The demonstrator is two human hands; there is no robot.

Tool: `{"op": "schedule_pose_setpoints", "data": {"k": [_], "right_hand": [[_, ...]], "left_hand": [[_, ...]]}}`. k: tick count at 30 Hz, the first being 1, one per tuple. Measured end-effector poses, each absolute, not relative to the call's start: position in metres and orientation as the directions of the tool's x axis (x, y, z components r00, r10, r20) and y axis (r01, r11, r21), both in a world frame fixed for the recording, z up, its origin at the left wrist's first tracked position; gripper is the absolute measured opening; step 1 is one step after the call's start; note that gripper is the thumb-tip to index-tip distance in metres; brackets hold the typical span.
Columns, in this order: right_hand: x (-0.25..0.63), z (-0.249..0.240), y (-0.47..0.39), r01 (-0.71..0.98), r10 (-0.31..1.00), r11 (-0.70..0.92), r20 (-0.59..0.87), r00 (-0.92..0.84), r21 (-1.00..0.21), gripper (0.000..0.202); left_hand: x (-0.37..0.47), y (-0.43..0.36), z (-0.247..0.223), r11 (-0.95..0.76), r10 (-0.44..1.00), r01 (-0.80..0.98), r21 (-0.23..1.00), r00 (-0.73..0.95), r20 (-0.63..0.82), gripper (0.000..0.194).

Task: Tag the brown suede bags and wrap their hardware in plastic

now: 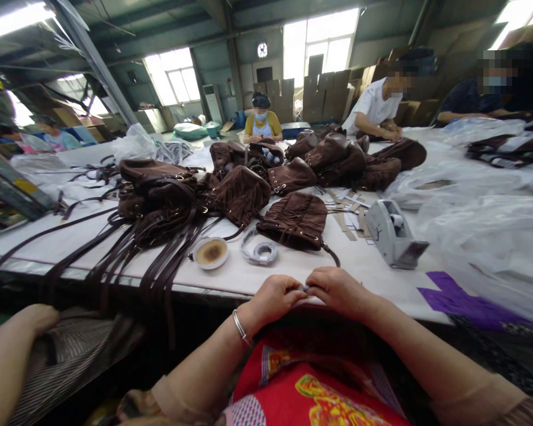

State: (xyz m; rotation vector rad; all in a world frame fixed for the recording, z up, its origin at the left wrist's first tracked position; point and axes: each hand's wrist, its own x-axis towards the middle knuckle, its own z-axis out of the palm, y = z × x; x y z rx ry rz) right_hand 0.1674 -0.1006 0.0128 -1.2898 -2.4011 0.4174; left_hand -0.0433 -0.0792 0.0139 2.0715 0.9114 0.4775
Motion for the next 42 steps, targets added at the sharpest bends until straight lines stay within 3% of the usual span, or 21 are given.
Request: {"op": "schedule_pose_setpoints", "data": {"k": [4,7,9,13,18,24,42], "right_hand": [[0.175,0.010,-0.100,0.674,0.816,0.568,0.218,-0.536,-0.472,0.015],[0.189,0.010,-0.094,0.687,0.797,0.601,0.251,-0.549,-0.408,0.023],[0.198,0.009,-0.089,0.723,0.806,0.592,0.241,-0.541,-0.357,0.015],[0.201,0.005,-0.081,0.725,0.800,0.600,0.241,-0.550,-0.339,0.019],[0.193,0.007,-0.082,0.704,0.776,0.630,0.309,-0.550,-0.328,0.019],[0.190,0.010,-0.085,0.702,0.771,0.636,0.312,-0.555,-0.322,0.019],[0.194,0.024,-0.072,0.656,0.753,0.656,0.269,-0.600,-0.373,0.022]], "left_hand": [[-0.041,-0.082,0.009,-0.382,0.761,0.434,0.816,0.649,0.011,0.025],[-0.044,-0.083,0.006,-0.336,0.811,0.481,0.810,0.584,-0.010,0.023],[-0.046,-0.083,0.003,-0.294,0.841,0.508,0.810,0.539,-0.033,0.023],[-0.047,-0.080,0.000,-0.260,0.861,0.517,0.815,0.507,-0.046,0.026],[-0.044,-0.075,0.003,-0.306,0.848,0.524,0.795,0.530,-0.023,0.043],[-0.037,-0.073,0.001,-0.326,0.861,0.602,0.729,0.508,-0.034,0.049],[-0.036,-0.068,0.034,-0.528,0.726,0.667,0.526,0.676,-0.128,0.037]]}}
